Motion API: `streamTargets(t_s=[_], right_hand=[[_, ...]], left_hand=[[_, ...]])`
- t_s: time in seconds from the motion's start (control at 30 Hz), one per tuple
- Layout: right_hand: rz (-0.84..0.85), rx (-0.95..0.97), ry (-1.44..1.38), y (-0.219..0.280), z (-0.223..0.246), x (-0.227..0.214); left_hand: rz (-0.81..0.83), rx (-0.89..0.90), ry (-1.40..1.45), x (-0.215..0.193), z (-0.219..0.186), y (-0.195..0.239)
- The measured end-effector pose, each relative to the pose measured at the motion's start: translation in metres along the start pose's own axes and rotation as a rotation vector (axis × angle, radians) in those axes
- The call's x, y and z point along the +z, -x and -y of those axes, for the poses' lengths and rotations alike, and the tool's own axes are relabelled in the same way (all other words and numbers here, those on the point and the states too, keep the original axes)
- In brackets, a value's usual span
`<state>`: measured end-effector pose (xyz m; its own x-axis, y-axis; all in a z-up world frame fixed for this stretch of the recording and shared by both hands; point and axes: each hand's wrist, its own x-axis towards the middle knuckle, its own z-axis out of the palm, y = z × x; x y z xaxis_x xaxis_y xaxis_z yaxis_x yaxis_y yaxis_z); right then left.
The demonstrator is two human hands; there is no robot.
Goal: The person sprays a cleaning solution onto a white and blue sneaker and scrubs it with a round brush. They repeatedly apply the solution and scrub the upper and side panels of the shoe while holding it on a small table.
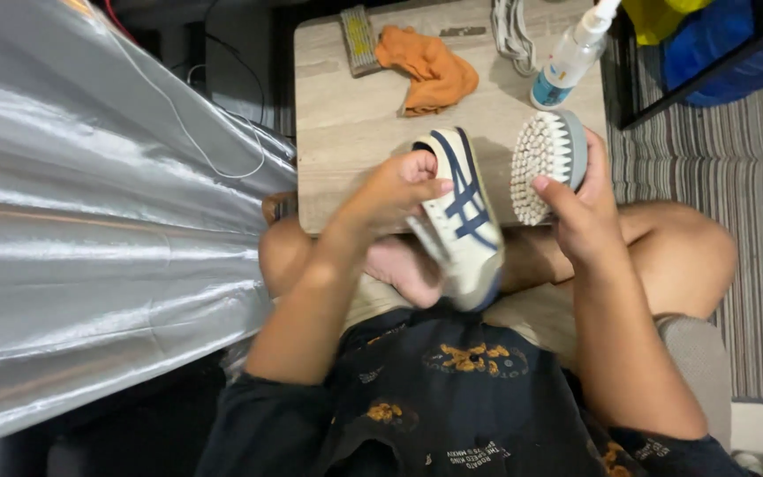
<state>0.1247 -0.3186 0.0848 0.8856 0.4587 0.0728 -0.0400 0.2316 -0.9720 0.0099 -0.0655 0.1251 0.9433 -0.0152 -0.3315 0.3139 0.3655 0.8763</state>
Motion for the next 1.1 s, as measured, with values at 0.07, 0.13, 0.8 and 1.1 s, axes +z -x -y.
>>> streamTargets(t_s=[0.07,0.13,0.8,1.1], right_hand=[[0.029,-0.033,0.205,0.004,0.035,0.018],[0.061,-0.073,0.418,0.006,0.065,0.045],[0.183,-0.529,1.434,0.046,0.030,0.124],[0.208,-0.647,1.533,0.007,0.010,0.168]], left_hand=[[-0.068,0.081,0.145,-0.005,0.041,-0.019],[-0.131,0.168,0.296,-0.010,0.071,-0.034],[-0.137,0.477,1.185,-0.033,0.140,-0.082],[-0.018,0.410,1.331,-0.032,0.133,-0.065]])
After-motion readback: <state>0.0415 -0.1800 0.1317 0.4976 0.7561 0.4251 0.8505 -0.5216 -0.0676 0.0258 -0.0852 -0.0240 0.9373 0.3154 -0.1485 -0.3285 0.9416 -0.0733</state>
